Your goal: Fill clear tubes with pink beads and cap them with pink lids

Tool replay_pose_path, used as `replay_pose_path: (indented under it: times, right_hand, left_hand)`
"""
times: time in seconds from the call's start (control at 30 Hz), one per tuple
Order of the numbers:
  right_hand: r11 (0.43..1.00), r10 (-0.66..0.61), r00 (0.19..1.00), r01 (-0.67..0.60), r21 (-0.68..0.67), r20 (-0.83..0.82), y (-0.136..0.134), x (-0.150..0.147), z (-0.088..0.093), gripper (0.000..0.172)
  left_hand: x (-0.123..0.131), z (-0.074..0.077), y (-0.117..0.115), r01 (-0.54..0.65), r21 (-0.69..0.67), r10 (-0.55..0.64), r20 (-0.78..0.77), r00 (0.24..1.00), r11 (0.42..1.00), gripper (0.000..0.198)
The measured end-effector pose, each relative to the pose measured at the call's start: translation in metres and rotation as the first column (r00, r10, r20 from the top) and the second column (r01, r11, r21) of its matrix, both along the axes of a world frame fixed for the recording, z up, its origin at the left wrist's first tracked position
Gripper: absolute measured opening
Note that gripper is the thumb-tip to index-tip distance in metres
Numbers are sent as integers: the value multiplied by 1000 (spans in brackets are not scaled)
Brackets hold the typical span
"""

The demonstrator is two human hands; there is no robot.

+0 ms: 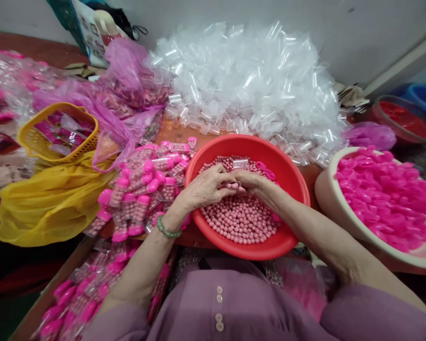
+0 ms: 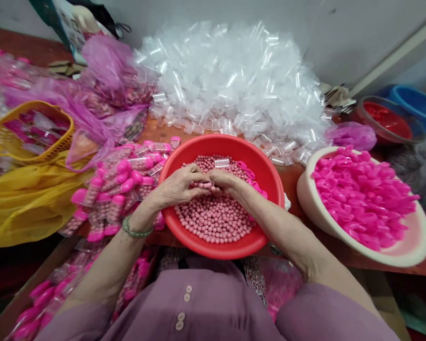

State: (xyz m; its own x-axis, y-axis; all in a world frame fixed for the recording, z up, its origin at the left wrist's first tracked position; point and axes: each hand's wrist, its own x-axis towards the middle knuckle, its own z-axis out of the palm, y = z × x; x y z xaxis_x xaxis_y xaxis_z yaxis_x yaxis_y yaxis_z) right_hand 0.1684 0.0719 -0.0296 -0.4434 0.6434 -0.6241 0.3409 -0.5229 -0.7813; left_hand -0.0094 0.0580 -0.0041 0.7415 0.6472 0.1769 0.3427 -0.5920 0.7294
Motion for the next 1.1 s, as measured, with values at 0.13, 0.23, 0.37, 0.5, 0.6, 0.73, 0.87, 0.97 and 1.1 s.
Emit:
replay_pose_path:
  times: [0.13,0.23,0.37,0.5,0.6,0.73,0.87,0.97,1.1]
  right_hand:
    - [993,-40,999,41,114,-14,-2,3,13,23]
    - [977,-47,999,49,209,-14,-1,10,25,24]
    - [925,3,997,-33,379,79,2,18,37,29]
    - [887,-57,980,-37,460,190,7,25,43,25]
    - [883,-146,963,23,468,227,9,32,48,19]
    - [858,-224,925,38,513,307,12,43,55,19]
    - [794,-194,783,-228,563,591,15,48,53,18]
    - [706,-207,533,-499,502,821,16,47,44,22]
    - [687,-203,425,-580,438,882,16,43,32,31]
  left_hand:
    - [-3,4,0,-46,-106,64,174,983,993,19]
    - [-6,9,-1,64,-294,15,258,966,954,18]
    - [-9,9,-2,158,-567,8,278,960,809,27]
    - [-7,6,-1,93,-555,104,314,944,827,30]
    - [-6,6,-1,64,-491,75,258,963,869,31]
    - [-6,6,2,46,-489,92,254,963,871,32]
    - [-5,6,3,73,-528,73,251,965,846,30]
    - [-4,6,2,64,-600,153,304,940,797,30]
    - [-4,8,0,86,-667,237,378,895,740,26]
